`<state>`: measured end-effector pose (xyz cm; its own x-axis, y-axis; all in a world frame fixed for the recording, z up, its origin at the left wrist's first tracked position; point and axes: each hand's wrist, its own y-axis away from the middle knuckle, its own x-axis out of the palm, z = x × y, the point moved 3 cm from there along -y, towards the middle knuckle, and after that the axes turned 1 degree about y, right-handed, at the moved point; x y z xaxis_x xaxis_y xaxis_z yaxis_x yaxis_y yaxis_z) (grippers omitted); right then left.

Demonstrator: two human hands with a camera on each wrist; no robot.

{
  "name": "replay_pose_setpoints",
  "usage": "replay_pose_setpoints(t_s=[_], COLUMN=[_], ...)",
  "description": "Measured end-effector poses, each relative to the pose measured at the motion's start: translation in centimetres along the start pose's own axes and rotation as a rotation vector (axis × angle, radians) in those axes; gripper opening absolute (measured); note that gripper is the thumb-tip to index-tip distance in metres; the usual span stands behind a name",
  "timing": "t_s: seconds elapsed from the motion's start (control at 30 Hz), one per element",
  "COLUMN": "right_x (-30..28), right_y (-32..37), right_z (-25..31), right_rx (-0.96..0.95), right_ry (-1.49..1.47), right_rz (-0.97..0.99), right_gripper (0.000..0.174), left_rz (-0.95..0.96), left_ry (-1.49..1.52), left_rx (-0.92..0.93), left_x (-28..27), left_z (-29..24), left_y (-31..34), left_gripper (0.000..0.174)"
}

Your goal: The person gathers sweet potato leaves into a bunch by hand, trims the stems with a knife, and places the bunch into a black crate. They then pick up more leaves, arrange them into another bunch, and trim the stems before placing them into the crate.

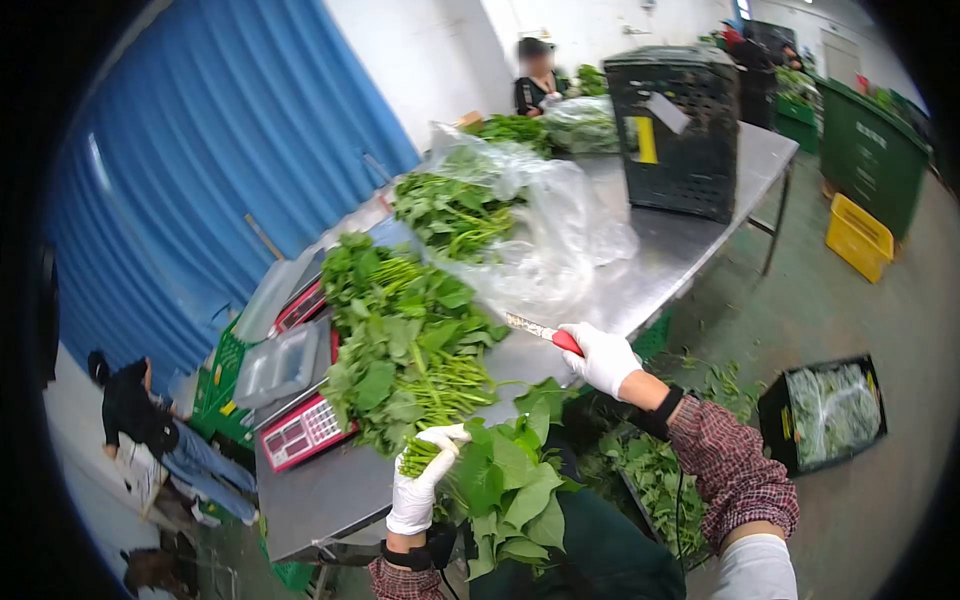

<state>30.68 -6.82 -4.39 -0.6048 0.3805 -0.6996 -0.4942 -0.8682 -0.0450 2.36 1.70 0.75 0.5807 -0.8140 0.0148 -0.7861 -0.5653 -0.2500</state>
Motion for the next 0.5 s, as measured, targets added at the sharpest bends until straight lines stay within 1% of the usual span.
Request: replay_pose_setpoints(t_s=[0.07,0.1,0.17,0.23,0.27,0.3,0.33,0.37,0.43,0.47,0.5], right_x=[0.3,2.0,2.1,1.6,1.3,1.8,1.1,1.3,2.5,2.9,3.5], right_y=[-1.9,-3.5,-3.0,-1.0,0.3,2.2,4.1,5.4,8.0,8.6,8.7], right_z=[0.1,3.8,6.9,10.2,11.8,13.0,15.2,16.4,17.4,16.9,16.1], right_rx=[-0.103,-0.125,-0.604,-0.766,-0.741,-0.595,-0.716,-0.954,-0.979,-0.967,-0.866], right_ry=[0.163,0.189,0.350,-0.004,-0.184,-0.365,-0.212,-0.130,0.373,0.382,0.526], right_rz=[-0.144,-0.124,-0.544,-0.358,-0.168,0.037,0.192,0.148,0.110,0.118,0.135], right_gripper=[0.050,0.050,0.044,0.031,0.028,0.029,0.034,0.038,0.033,0.033,0.028], left_rz=[-0.071,-0.104,-0.109,-0.107,-0.088,-0.063,-0.040,-0.029,-0.004,-0.018,-0.016], left_ry=[-0.034,-0.014,0.008,-0.003,0.013,0.028,-0.009,0.008,0.050,0.055,0.067], left_rx=[0.026,0.037,0.007,0.021,0.011,-0.002,0.011,0.007,-0.023,-0.063,-0.066], left_x=[1.1,-2.4,-3.3,-3.6,-3.5,-3.4,-3.1,-2.8,-2.2,-2.1,-2.1], left_z=[0.3,-0.5,-0.5,-0.1,0.5,1.0,1.4,1.9,2.7,3.3,3.7], left_y=[0.7,1.0,1.3,1.2,1.0,0.9,0.7,0.6,0.6,0.6,0.6], left_gripper=[0.007,0.007,0.006,0.006,0.005,0.005,0.005,0.005,0.006,0.005,0.005])
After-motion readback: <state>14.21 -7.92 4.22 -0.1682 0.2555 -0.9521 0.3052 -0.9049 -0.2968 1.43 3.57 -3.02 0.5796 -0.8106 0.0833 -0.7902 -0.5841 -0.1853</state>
